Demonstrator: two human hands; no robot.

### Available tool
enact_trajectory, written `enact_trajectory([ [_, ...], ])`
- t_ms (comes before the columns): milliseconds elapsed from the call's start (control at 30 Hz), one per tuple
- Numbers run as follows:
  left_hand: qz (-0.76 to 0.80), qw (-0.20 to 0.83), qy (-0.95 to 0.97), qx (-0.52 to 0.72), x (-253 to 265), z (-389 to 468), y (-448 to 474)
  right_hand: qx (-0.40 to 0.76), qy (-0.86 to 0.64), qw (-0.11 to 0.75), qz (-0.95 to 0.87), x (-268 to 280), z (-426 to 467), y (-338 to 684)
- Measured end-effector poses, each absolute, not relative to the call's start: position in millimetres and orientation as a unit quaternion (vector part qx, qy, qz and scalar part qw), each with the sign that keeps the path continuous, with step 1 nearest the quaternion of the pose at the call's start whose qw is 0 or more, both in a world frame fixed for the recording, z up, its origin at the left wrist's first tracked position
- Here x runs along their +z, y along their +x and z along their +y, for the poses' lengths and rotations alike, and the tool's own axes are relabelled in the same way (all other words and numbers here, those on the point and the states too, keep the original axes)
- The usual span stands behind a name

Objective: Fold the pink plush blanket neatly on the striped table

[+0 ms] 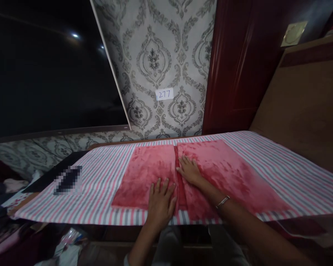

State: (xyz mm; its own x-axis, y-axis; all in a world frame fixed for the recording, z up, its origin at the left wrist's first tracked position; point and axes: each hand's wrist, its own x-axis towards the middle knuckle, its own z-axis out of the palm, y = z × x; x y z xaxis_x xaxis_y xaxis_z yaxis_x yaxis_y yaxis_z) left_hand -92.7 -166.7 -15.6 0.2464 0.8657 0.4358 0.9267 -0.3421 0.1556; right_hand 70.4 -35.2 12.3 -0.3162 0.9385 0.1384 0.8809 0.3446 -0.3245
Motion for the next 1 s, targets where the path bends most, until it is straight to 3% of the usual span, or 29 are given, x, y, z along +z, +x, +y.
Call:
enact_trajectory([
  [167,-0.518,-0.079,-0.791,-0.316,12,-171,-120,0.096,-0.483,0.205,-0.846,16,-87,55],
  [367,-0.664,-0.032,-0.630,-0.402,41,-157,-213,0.151,-0.422,0.148,-0.882,3,-134,47],
  [500,-0.740,-0.167,-0.509,-0.407,42,-146,-254,0.162,-0.431,0.136,-0.877,17,-131,48],
  [633,-0.723,-0.312,-0.397,-0.472,34,-141,-264,0.115,-0.439,0.176,-0.874,38,-110,40],
  [1000,-0.656,-0.440,-0.333,-0.515,43,-142,-263,0.100,-0.479,0.125,-0.863,11,-84,35],
])
